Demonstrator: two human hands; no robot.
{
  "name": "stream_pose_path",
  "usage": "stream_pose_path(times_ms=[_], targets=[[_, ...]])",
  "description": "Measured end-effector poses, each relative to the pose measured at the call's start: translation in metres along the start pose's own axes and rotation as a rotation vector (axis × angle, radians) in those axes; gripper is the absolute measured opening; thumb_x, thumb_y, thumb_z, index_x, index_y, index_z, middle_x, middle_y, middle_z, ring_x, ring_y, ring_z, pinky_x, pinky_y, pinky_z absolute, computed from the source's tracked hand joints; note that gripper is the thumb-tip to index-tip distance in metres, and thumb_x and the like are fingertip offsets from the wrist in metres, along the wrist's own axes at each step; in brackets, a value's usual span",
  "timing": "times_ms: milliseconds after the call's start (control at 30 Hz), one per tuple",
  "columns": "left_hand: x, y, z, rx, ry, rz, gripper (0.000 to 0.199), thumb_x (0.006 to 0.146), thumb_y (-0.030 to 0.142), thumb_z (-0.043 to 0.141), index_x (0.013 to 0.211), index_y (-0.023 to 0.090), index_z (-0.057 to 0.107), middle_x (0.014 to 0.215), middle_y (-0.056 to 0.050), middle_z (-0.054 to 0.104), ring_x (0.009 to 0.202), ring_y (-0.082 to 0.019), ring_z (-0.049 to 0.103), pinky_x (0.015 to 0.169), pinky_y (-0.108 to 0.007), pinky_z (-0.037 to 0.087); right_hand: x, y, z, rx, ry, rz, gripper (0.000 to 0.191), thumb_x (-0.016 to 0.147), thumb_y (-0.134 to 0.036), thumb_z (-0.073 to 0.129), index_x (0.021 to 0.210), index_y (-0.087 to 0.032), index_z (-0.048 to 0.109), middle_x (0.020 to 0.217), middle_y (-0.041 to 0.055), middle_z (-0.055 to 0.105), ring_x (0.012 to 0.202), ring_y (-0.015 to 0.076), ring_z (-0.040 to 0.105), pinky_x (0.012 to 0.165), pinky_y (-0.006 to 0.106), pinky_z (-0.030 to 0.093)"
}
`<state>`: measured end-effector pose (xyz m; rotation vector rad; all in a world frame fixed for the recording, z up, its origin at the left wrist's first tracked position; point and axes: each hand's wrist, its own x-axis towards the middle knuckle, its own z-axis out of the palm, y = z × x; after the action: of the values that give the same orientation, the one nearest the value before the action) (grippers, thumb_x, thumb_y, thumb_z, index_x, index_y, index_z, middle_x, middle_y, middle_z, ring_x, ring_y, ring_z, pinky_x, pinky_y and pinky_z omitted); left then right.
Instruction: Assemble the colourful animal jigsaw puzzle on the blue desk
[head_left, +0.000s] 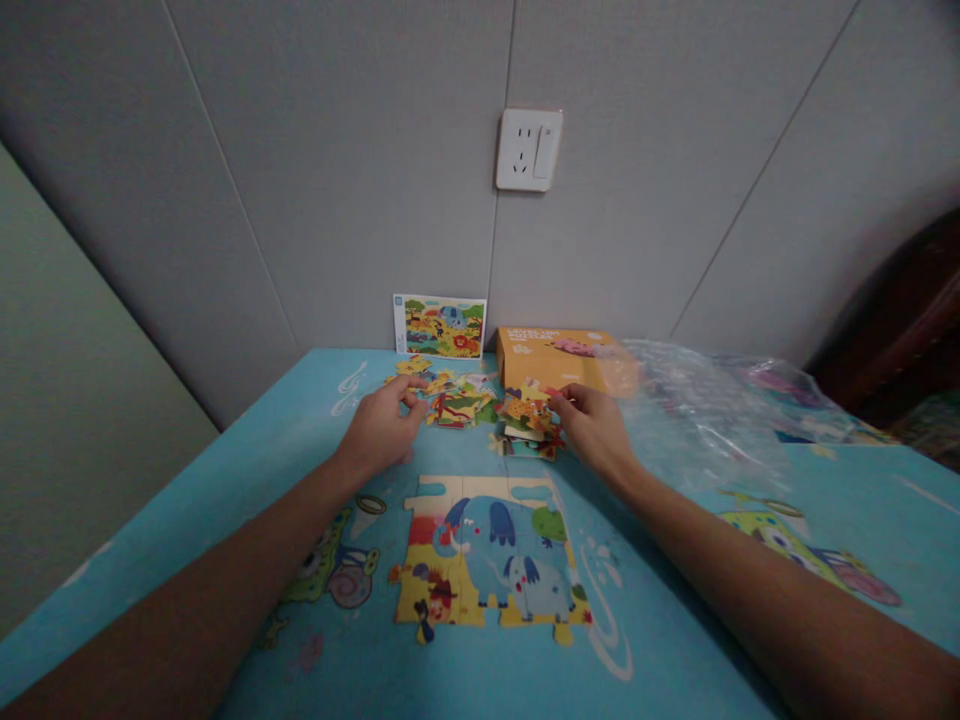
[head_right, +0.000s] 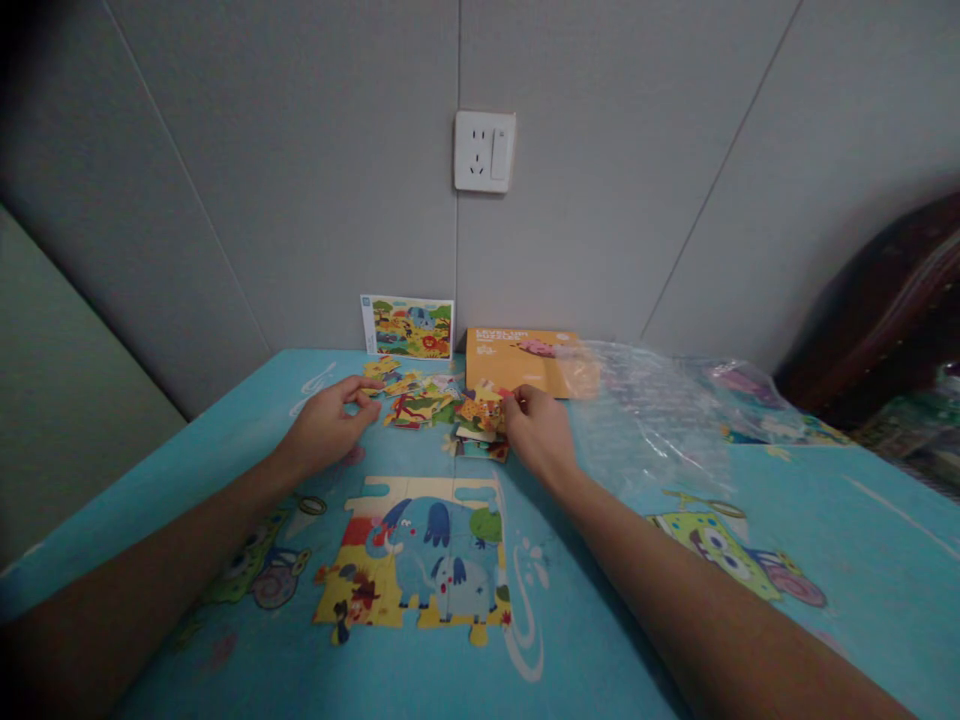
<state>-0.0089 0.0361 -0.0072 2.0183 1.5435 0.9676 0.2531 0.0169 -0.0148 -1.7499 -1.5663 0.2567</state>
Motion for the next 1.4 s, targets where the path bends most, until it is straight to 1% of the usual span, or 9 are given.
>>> stream_pose_path(times_ms=[200, 333, 433, 633, 700, 867, 1033, 1233, 1400], targets=[[0.003, -0.006, -0.001, 0.241, 0.017, -0.013, 0.030, 0.082, 0.025, 0.048, 0.107, 0.016, 0.061, 0.087, -0.002, 0.066, 0.045, -0.010, 0.056, 0.059, -0.025, 0.046, 0.000, -0.001, 0.001, -0.188, -0.124, 0.064, 0.034, 0.084, -0.039, 0.049, 0.063, -0.017, 0.063, 0.061, 0.0085, 0.063, 0.057, 0.0176, 0.055, 0.050, 0.027, 0.027], [0.004, -0.009, 0.001, 0.359, -0.008, -0.012, 0.032, 0.081, 0.031, 0.054, 0.107, 0.015, 0.064, 0.094, -0.007, 0.066, 0.074, -0.020, 0.065, 0.074, -0.030, 0.048, 0.001, -0.001, -0.001, -0.244, -0.126, 0.102, 0.029, 0.078, -0.043, 0.056, 0.062, -0.019, 0.062, 0.061, 0.0076, 0.064, 0.057, 0.0181, 0.055, 0.050, 0.027, 0.028], [0.005, -0.014, 0.002, 0.423, -0.011, -0.021, 0.038, 0.081, 0.035, 0.056, 0.112, 0.015, 0.064, 0.104, -0.012, 0.064, 0.095, -0.026, 0.062, 0.087, -0.035, 0.047, 0.002, -0.001, -0.002, -0.254, -0.115, 0.092, 0.026, 0.077, -0.041, 0.057, 0.063, -0.019, 0.060, 0.061, 0.0061, 0.063, 0.057, 0.0176, 0.054, 0.050, 0.027, 0.029], [0.022, -0.038, -0.013, 0.572, 0.131, -0.086, 0.049, 0.080, 0.044, 0.056, 0.121, 0.017, 0.060, 0.125, -0.014, 0.057, 0.110, -0.031, 0.058, 0.095, -0.039, 0.044, -0.001, -0.004, -0.001, -0.207, -0.104, 0.058, 0.024, 0.078, -0.037, 0.055, 0.061, -0.019, 0.056, 0.060, 0.0043, 0.061, 0.057, 0.0164, 0.053, 0.050, 0.026, 0.028], [0.029, -0.046, -0.019, 0.561, 0.135, -0.114, 0.056, 0.081, 0.050, 0.055, 0.126, 0.018, 0.056, 0.130, -0.013, 0.055, 0.113, -0.030, 0.056, 0.095, -0.038, 0.044, -0.002, -0.005, -0.001, -0.167, -0.098, 0.052, 0.024, 0.078, -0.035, 0.055, 0.061, -0.019, 0.055, 0.060, 0.0038, 0.061, 0.057, 0.0156, 0.053, 0.051, 0.026, 0.029], [0.034, -0.053, -0.020, 0.568, 0.009, -0.151, 0.058, 0.078, 0.064, 0.050, 0.119, 0.025, 0.063, 0.125, -0.008, 0.062, 0.109, -0.032, 0.058, 0.087, -0.040, 0.047, -0.004, -0.005, 0.000, -0.086, -0.066, 0.032, 0.023, 0.078, -0.034, 0.055, 0.061, -0.019, 0.054, 0.059, 0.0027, 0.061, 0.055, 0.0141, 0.053, 0.051, 0.025, 0.029], [0.034, -0.051, -0.017, 0.585, 0.044, -0.164, 0.042, 0.080, 0.052, 0.053, 0.109, 0.025, 0.067, 0.117, -0.006, 0.067, 0.103, -0.029, 0.062, 0.081, -0.034, 0.047, -0.006, -0.007, 0.004, -0.053, -0.077, -0.007, 0.023, 0.079, -0.034, 0.054, 0.061, -0.019, 0.052, 0.054, 0.0008, 0.059, 0.050, 0.0132, 0.052, 0.049, 0.024, 0.028], [0.035, -0.055, -0.020, 0.531, 0.218, -0.157, 0.030, 0.087, 0.038, 0.045, 0.092, 0.021, 0.069, 0.092, -0.005, 0.073, 0.084, -0.024, 0.066, 0.071, -0.030, 0.045, -0.008, -0.009, 0.004, 0.007, -0.076, -0.005, 0.023, 0.078, -0.033, 0.054, 0.061, -0.019, 0.051, 0.053, 0.0007, 0.059, 0.050, 0.0134, 0.053, 0.049, 0.024, 0.031], [0.038, -0.053, -0.020, 0.424, 0.334, -0.195, 0.028, 0.087, 0.032, 0.043, 0.078, 0.018, 0.066, 0.074, -0.005, 0.070, 0.071, -0.021, 0.063, 0.064, -0.028, 0.041, -0.011, -0.008, 0.007, 0.120, -0.108, -0.047, 0.025, 0.079, -0.036, 0.053, 0.061, -0.020, 0.048, 0.052, -0.0005, 0.056, 0.047, 0.0124, 0.051, 0.046, 0.023, 0.030]])
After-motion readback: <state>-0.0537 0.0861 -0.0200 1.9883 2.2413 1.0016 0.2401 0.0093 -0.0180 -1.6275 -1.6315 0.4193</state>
